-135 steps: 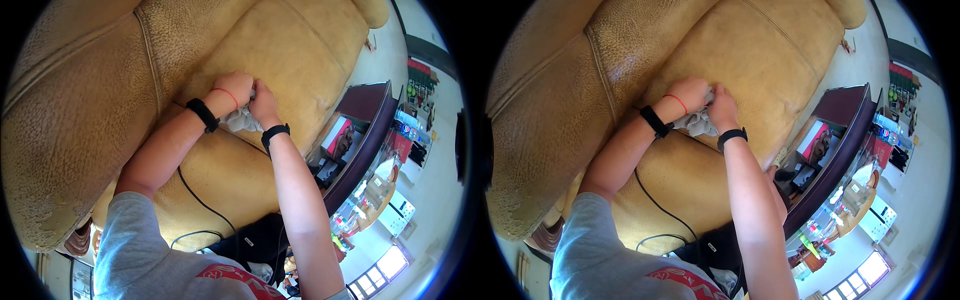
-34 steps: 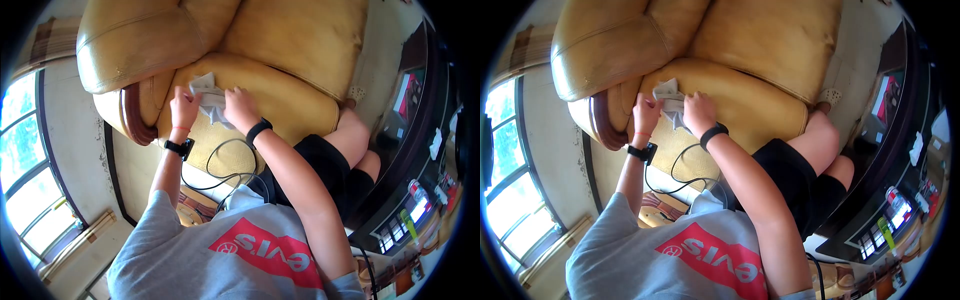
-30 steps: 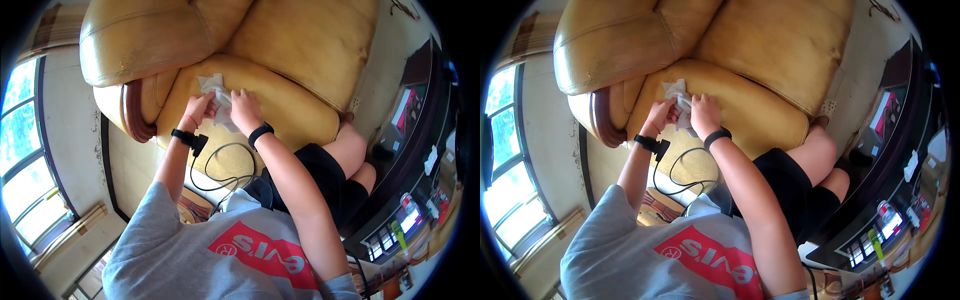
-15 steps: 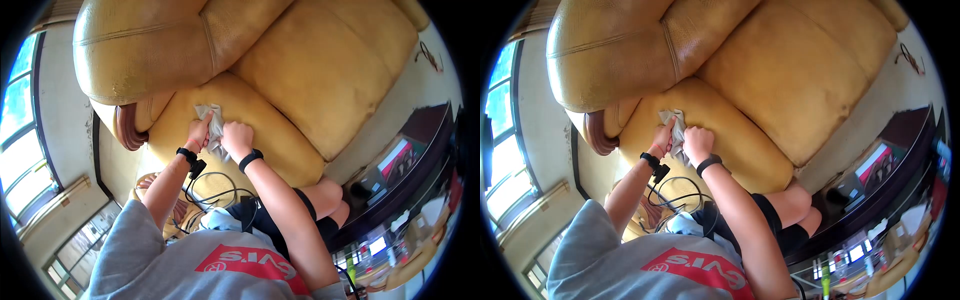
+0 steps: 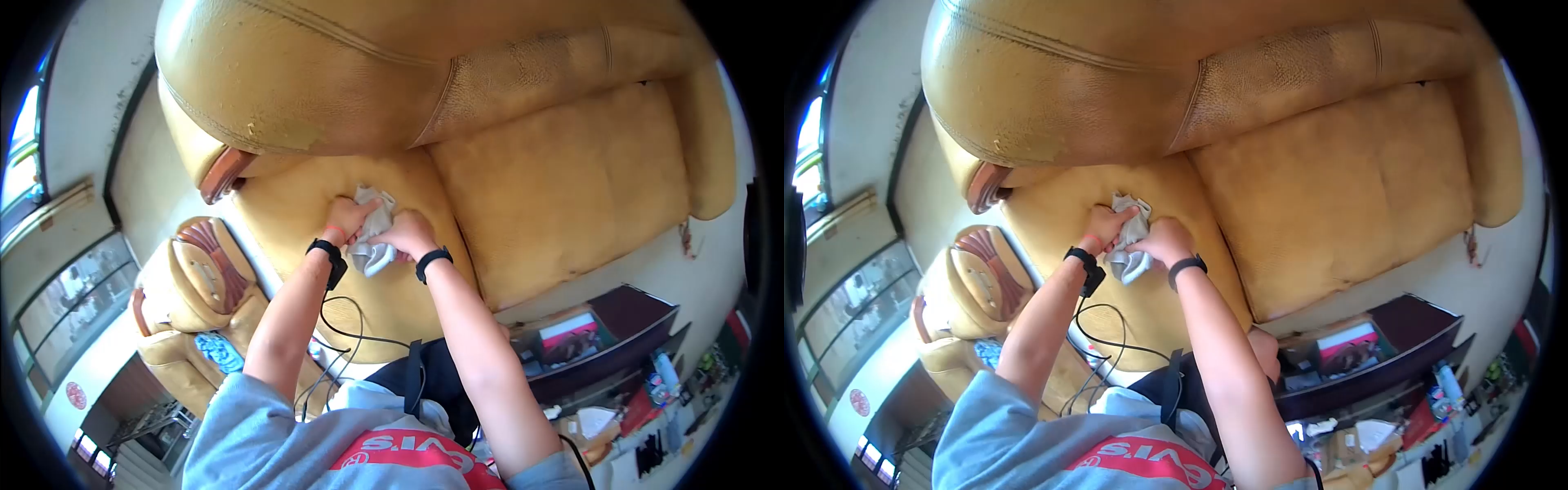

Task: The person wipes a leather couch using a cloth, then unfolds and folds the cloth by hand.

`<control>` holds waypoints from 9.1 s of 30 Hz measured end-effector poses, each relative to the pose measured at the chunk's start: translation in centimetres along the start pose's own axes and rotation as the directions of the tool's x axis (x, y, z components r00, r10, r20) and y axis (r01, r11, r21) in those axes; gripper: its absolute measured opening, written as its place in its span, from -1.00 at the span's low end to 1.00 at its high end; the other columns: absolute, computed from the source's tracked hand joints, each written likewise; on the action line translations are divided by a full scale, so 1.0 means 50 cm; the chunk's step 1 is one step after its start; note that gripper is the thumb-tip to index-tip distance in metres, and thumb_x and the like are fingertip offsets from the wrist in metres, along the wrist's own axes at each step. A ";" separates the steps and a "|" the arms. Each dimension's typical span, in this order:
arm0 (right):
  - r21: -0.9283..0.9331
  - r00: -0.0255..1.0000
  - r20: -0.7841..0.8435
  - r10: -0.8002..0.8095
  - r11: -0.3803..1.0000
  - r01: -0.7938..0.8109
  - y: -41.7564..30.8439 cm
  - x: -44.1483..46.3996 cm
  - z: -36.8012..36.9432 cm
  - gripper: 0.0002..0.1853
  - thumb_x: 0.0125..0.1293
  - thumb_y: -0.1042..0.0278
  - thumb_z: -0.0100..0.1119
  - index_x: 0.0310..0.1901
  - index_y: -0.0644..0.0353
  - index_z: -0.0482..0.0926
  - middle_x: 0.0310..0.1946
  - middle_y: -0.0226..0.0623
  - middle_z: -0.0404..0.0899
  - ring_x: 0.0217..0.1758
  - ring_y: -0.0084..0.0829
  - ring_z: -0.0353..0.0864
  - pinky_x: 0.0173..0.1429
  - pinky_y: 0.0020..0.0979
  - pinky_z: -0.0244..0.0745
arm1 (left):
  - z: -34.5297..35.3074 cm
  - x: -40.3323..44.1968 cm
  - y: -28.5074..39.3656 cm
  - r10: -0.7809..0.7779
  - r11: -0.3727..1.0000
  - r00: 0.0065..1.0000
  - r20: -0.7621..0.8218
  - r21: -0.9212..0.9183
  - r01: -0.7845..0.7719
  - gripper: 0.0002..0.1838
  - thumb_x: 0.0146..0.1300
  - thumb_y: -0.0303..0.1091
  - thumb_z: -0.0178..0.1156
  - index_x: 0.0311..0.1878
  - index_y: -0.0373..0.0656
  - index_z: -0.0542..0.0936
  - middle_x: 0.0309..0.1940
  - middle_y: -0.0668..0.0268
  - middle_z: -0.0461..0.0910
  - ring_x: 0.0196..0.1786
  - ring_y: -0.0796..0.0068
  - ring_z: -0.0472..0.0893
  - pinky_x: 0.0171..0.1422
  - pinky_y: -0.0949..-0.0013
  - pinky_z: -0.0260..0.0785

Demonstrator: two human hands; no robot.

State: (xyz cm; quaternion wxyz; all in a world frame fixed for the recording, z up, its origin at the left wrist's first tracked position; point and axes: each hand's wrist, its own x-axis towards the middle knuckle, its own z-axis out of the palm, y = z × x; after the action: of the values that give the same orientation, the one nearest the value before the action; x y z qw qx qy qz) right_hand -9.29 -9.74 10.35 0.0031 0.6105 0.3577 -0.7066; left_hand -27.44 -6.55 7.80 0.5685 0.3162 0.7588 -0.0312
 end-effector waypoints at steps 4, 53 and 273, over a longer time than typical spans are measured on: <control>0.010 0.982 0.099 0.159 0.987 -0.161 -0.004 0.035 -0.003 -0.52 -0.03 0.02 0.68 -0.40 0.30 0.69 -0.55 -0.18 0.70 -0.57 -0.36 0.72 -0.55 -0.37 0.56 | -0.006 -0.012 0.014 0.004 0.999 0.999 0.041 -0.051 -0.002 -0.33 0.19 0.12 0.52 -0.76 -0.20 0.50 -0.84 0.30 0.42 -0.86 0.45 0.38 -0.77 0.31 0.19; -0.060 0.838 0.421 -0.348 0.911 0.409 0.112 0.179 -0.065 -0.66 0.58 0.16 0.19 0.08 0.33 0.59 -0.05 -0.20 0.71 -0.07 -0.37 0.74 -0.01 -0.23 0.68 | 0.372 -0.210 -0.068 -0.244 0.765 0.385 -0.890 -0.420 -0.487 -0.63 0.31 -0.21 0.33 0.09 -0.19 0.62 -0.06 -0.01 0.73 0.01 -0.03 0.72 0.16 0.04 0.56; -0.349 0.333 0.933 -0.140 -0.582 0.734 -0.308 0.074 -0.755 -0.57 0.16 0.42 0.28 0.01 0.57 0.50 -0.41 0.20 0.68 -0.33 0.17 0.72 -0.17 0.00 0.68 | 0.481 0.005 0.641 0.027 0.960 0.138 -0.990 -0.013 -0.278 -0.76 0.28 -0.22 0.28 -0.07 -0.12 0.65 -0.03 0.10 0.64 -0.01 -0.01 0.68 0.03 0.03 0.60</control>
State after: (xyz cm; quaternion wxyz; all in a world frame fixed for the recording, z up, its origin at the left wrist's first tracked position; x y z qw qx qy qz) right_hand 15.46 22.53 14.93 0.1283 -0.0952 0.9735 -0.1634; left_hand 9.32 9.35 9.13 -0.0328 0.2791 0.9072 0.3131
